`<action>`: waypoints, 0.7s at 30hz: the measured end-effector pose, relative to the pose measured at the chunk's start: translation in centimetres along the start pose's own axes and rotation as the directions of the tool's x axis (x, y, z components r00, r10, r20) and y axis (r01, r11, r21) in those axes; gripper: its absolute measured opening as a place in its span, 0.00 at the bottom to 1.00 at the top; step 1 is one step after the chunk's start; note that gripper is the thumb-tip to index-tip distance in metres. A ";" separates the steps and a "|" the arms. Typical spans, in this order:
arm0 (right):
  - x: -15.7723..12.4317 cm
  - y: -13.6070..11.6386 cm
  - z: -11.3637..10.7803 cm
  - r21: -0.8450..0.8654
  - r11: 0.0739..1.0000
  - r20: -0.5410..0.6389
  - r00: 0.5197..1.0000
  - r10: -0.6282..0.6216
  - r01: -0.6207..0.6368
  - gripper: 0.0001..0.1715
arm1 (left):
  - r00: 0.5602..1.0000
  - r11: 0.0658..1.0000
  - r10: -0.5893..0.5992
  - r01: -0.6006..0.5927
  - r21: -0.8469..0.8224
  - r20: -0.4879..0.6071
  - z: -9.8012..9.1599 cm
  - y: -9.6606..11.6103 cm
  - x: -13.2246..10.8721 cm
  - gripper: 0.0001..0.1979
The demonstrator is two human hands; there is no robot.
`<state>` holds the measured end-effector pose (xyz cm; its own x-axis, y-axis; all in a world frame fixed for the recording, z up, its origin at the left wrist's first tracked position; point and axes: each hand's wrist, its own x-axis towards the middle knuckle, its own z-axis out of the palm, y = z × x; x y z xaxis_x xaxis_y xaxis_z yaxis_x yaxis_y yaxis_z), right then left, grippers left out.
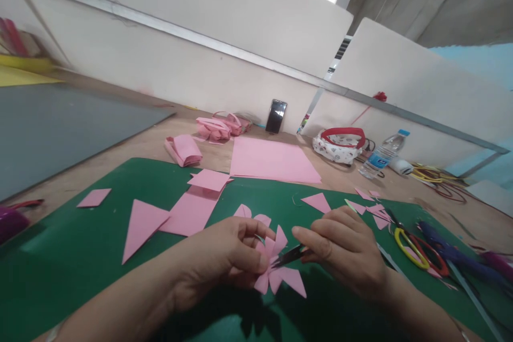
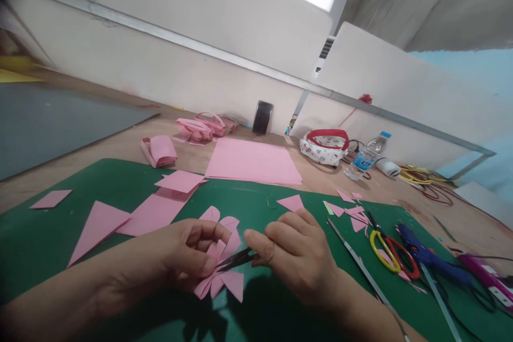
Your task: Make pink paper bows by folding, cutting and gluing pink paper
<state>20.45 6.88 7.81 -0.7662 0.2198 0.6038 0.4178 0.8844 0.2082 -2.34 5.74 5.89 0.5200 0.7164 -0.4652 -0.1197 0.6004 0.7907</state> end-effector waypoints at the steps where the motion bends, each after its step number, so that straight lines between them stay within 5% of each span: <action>1: 0.0 0.0 0.0 0.000 1.000 -0.001 1.000 -0.001 0.001 0.14 | 1.000 1.000 -0.004 0.004 0.000 0.000 0.0 0.0 0.0 0.20; 21: -0.1 0.0 -0.3 -0.022 1.000 0.014 1.000 -0.002 0.002 0.15 | 1.000 0.999 0.028 -0.028 -0.021 0.000 0.2 0.3 -0.1 0.17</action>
<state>20.65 6.76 7.94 -0.7736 0.2241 0.5927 0.4268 0.8757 0.2259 -2.29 5.76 6.25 0.5163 0.7331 -0.4428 -0.1524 0.5874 0.7948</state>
